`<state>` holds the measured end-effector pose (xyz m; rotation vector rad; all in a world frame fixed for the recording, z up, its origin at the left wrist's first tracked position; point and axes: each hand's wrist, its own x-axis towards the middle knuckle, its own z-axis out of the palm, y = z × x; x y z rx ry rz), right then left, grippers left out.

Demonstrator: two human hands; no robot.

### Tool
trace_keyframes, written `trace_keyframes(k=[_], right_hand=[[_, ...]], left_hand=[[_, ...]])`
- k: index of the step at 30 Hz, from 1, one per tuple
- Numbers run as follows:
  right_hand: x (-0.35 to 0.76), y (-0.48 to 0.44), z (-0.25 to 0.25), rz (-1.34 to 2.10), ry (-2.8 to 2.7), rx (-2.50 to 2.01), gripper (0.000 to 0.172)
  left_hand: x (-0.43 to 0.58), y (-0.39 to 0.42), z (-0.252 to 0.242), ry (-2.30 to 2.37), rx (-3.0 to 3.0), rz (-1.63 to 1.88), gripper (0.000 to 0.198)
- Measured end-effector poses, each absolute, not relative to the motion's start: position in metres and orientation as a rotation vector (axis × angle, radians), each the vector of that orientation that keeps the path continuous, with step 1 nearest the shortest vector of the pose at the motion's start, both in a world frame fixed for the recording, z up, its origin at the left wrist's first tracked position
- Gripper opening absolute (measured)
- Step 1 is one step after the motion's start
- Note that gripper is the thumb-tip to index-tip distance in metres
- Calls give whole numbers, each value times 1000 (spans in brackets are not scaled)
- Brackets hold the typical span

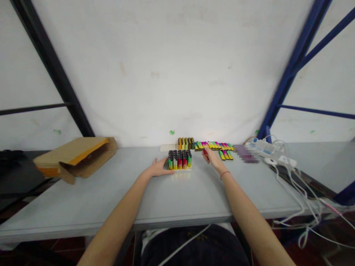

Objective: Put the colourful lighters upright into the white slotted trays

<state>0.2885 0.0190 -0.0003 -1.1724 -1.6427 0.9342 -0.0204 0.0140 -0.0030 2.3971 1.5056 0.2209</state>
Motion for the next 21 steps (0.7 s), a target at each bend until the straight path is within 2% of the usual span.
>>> trace_keyframes(k=[3, 6, 13, 21], right_hand=[[279, 9, 3, 985, -1801, -1120, 41], [275, 2, 9, 971, -2002, -994, 36], [277, -3, 19, 1068, -1984, -966, 38], [268, 0, 12, 880, -1943, -970, 41]], left_hand=[[-20, 14, -4, 1502, 2387, 252, 94], [-20, 14, -4, 1495, 2381, 308, 95], [-19, 13, -2, 1463, 2368, 387, 97], [-18, 11, 0, 1466, 2332, 384, 98]])
